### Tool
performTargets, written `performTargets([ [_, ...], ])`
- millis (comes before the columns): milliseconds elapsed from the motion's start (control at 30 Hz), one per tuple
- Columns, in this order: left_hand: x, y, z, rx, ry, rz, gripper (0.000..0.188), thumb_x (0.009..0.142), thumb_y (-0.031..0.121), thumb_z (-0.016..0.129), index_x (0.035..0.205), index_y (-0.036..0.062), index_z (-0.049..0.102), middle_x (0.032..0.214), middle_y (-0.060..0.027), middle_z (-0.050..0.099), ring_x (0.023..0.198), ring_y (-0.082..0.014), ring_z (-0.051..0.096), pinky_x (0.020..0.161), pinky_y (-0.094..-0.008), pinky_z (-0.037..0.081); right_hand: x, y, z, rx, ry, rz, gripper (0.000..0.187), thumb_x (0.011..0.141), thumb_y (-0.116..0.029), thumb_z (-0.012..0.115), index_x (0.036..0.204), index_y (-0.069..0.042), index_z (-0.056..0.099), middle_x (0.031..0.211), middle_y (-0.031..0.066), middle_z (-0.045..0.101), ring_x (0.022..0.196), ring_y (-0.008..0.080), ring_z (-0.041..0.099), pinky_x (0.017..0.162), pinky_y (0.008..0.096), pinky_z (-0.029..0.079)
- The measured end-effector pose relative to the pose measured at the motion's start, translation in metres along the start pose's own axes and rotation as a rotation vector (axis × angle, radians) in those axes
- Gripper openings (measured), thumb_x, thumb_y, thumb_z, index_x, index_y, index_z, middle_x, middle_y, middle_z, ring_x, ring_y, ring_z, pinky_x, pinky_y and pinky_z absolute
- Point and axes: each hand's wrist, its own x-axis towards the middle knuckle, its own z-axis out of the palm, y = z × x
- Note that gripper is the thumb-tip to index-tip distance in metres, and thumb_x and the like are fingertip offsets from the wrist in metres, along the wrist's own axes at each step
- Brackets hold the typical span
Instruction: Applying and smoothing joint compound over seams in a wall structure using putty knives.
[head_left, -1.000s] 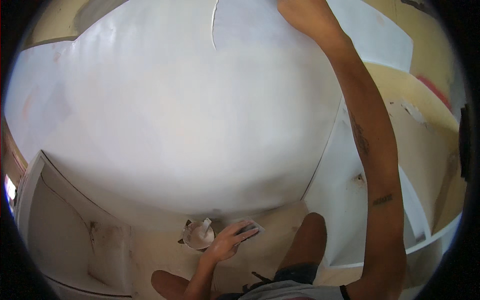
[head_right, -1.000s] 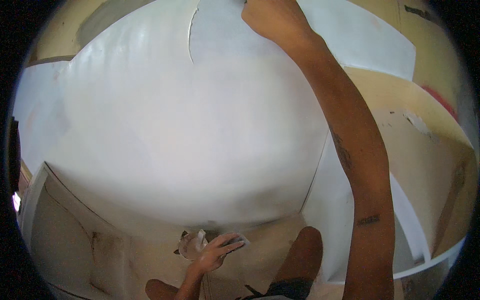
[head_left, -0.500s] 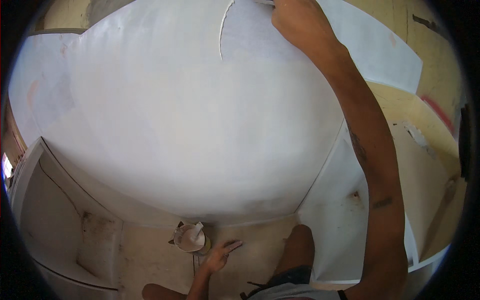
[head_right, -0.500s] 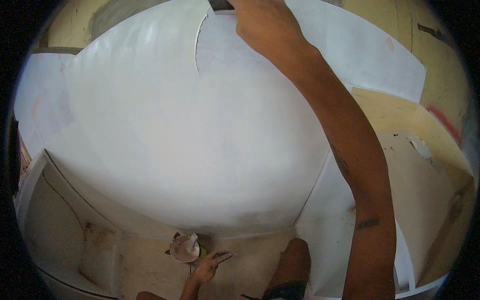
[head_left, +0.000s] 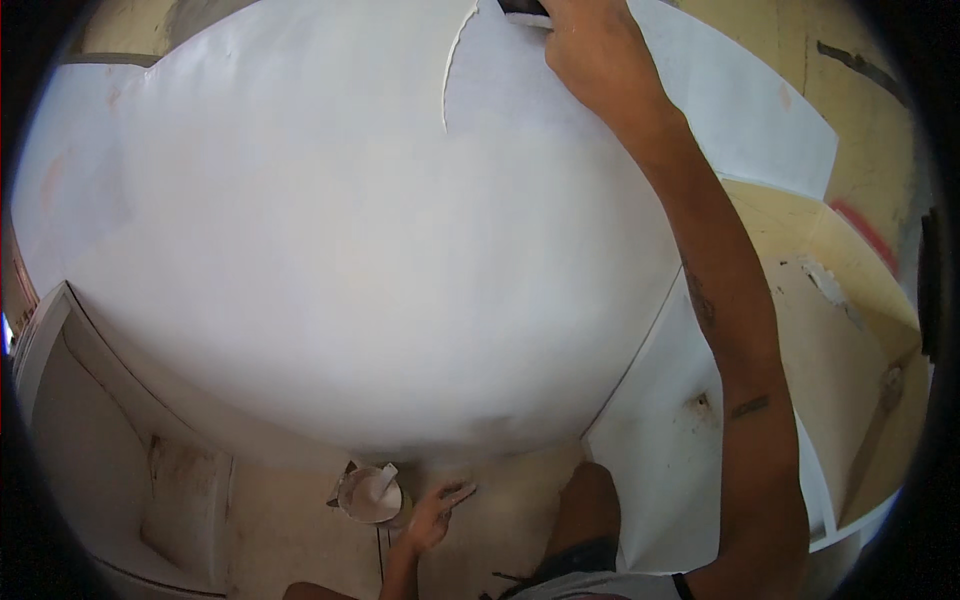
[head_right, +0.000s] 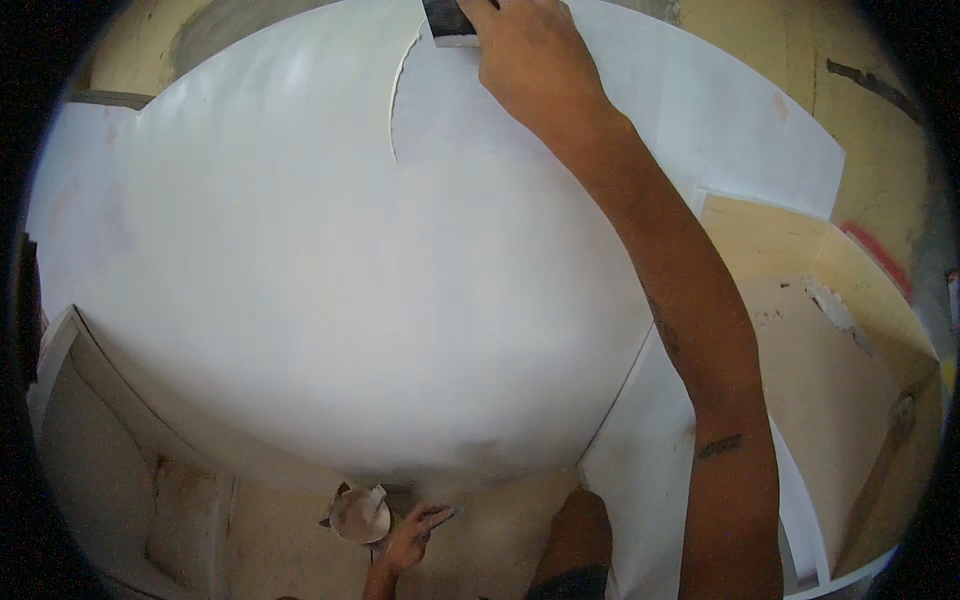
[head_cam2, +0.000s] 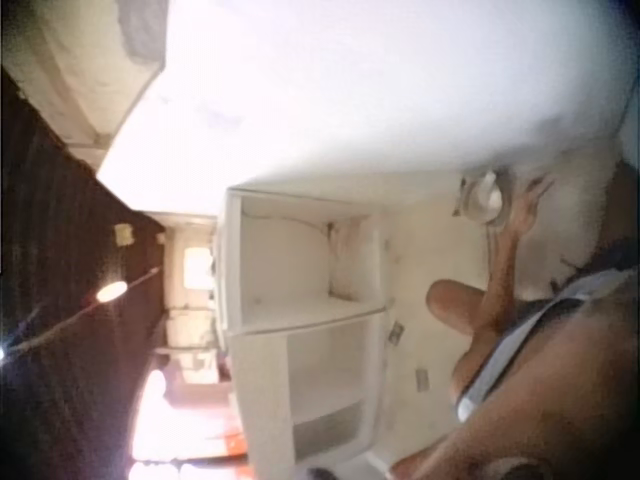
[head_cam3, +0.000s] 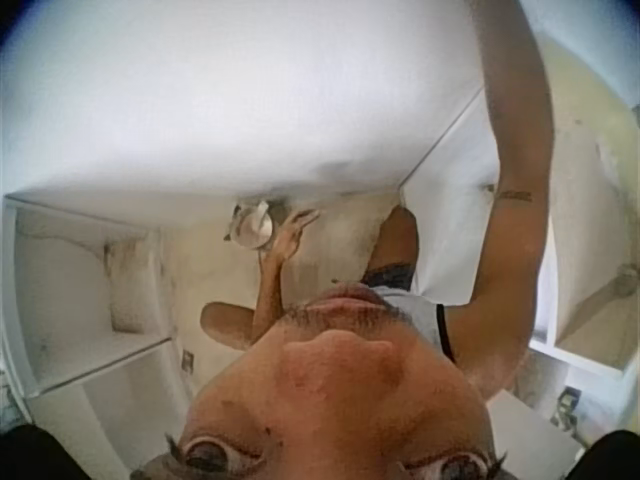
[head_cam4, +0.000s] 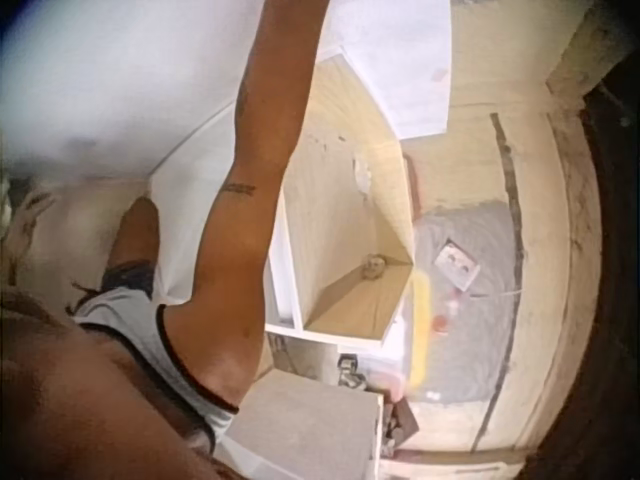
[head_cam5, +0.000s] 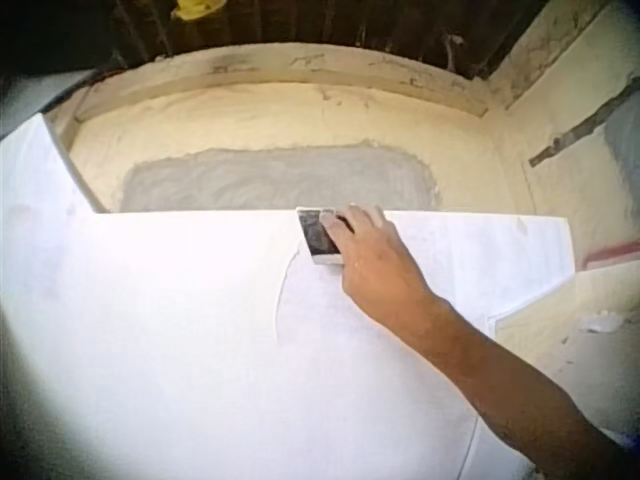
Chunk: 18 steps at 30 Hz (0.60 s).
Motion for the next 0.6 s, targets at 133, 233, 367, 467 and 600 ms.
performTargets([
  [133,0.004,-0.01,0.006,-0.03,0.059,0.094,0.07,0.079,-0.015,0.045,0.137,0.0205,0.06,0.141,-0.0143,0.055,0.129,-0.0354,0.053,0.109,-0.0412,0.043,-0.003,-0.001,0.002,-0.003,-0.035,0.035,0.044,0.082,0.006,0.05,0.124,0.005,0.061,0.124,0.0241,0.059,0.115,0.0404,0.053,0.102,0.045,0.044],
  [233,0.007,-0.009,0.009,-0.087,0.056,0.093,0.07,0.079,-0.015,0.043,0.137,0.0189,0.061,0.141,-0.0153,0.054,0.129,-0.0356,0.054,0.109,-0.0413,0.043,-0.022,-0.007,0.014,-0.042,0.06,-0.037,0.034,0.09,-0.003,0.058,0.124,-0.004,0.065,0.122,0.0138,0.064,0.115,0.032,0.059,0.097,0.0417,0.05],
  [367,0.006,-0.007,0.007,-0.149,0.002,0.022,0.049,0.092,0.01,0.049,0.14,0.0144,0.058,0.139,-0.02,0.053,0.13,-0.0377,0.05,0.111,-0.0446,0.039,-0.046,-0.03,0.012,-0.08,0.047,-0.076,0.037,0.082,0.002,0.063,0.119,-0.001,0.066,0.118,0.0117,0.065,0.111,0.0289,0.06,0.095,0.0429,0.05],
  [467,-0.004,-0.012,0.006,-0.125,0.02,0.005,0.057,0.087,-0.004,0.047,0.14,0.0152,0.058,0.142,-0.0183,0.051,0.132,-0.0366,0.049,0.113,-0.0431,0.037,-0.042,-0.035,-0.007,0.029,-0.093,-0.044,0.036,0.083,0.002,0.062,0.119,-0.001,0.066,0.116,0.0122,0.065,0.109,0.0298,0.06,0.094,0.0434,0.05],
  [600,-0.006,-0.012,0.008,-0.121,-0.016,-0.016,0.068,0.081,-0.016,0.044,0.14,0.0157,0.058,0.144,-0.0171,0.05,0.133,-0.0354,0.049,0.114,-0.0427,0.037,-0.012,-0.006,-0.024,0.026,-0.089,0.185,0.04,0.083,0.003,0.054,0.122,0.0,0.064,0.119,0.0184,0.062,0.111,0.0358,0.056,0.098,0.0451,0.047],
])
